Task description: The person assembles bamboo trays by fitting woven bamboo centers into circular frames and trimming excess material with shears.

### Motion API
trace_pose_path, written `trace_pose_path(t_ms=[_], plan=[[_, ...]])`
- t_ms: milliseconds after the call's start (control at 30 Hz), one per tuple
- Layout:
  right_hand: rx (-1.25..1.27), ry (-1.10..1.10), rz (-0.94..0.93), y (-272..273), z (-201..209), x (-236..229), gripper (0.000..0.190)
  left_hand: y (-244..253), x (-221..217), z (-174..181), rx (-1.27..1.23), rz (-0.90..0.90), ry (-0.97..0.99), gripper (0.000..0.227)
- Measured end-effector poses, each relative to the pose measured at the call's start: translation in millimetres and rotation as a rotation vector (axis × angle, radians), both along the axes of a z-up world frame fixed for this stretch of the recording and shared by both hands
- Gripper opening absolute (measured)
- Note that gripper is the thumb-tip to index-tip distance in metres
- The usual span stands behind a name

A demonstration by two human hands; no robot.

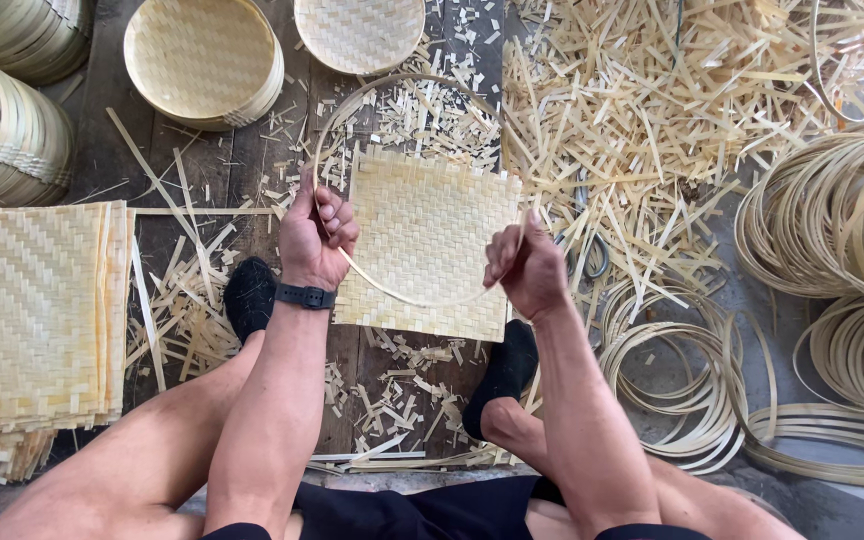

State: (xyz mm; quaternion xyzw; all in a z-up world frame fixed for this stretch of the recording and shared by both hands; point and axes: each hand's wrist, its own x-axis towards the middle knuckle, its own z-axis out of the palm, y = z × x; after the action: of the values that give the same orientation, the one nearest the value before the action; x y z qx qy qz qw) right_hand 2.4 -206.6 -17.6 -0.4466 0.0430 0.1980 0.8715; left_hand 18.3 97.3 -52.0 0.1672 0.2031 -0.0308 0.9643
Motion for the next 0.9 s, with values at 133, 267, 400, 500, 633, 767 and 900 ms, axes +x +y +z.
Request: trace_pose_path(t_ms=[133, 267, 400, 500, 633, 767, 900], plan=[[0.138, 0.004, 0.085, 2.8, -20.0, -6.1, 0.068, -0.2, -1.0, -6.4, -0.073, 0.029, 0.024, 0.044], [-0.036, 0.066, -0.13, -1.1, -3.0, 2.5, 0.062, 4.2, 0.8, -2.2, -0.013, -0.04, -0.013, 0.042], [-0.061, 0.227, -0.18, -0.8, 12.1, 4.4, 0.062, -0.1, 0.5, 0.7, -0.016, 0.003, -0.048, 0.042], [0.116, 0.128, -0.107, 6.6, -5.6, -4.6, 0.055, -4.8, 2.8, -5.0, -0.1, 0.049, -0.031, 0.043], [0.329, -0.03, 0.031, 11.5, -36.6, -16.5, 0.058, -5.7, 0.6, -15.7, -0.118, -0.001, -0.026, 0.043], [0.229, 0.015, -0.023, 14.4, -22.4, -13.2, 0.054, -1.1, 7.1, -8.6, -0.084, -0.038, 0.006, 0.042], [-0.121, 0.203, -0.212, -1.6, 23.0, 9.0, 0.054, 9.6, 0.7, 1.0, 0.1, -0.225, 0.033, 0.038]])
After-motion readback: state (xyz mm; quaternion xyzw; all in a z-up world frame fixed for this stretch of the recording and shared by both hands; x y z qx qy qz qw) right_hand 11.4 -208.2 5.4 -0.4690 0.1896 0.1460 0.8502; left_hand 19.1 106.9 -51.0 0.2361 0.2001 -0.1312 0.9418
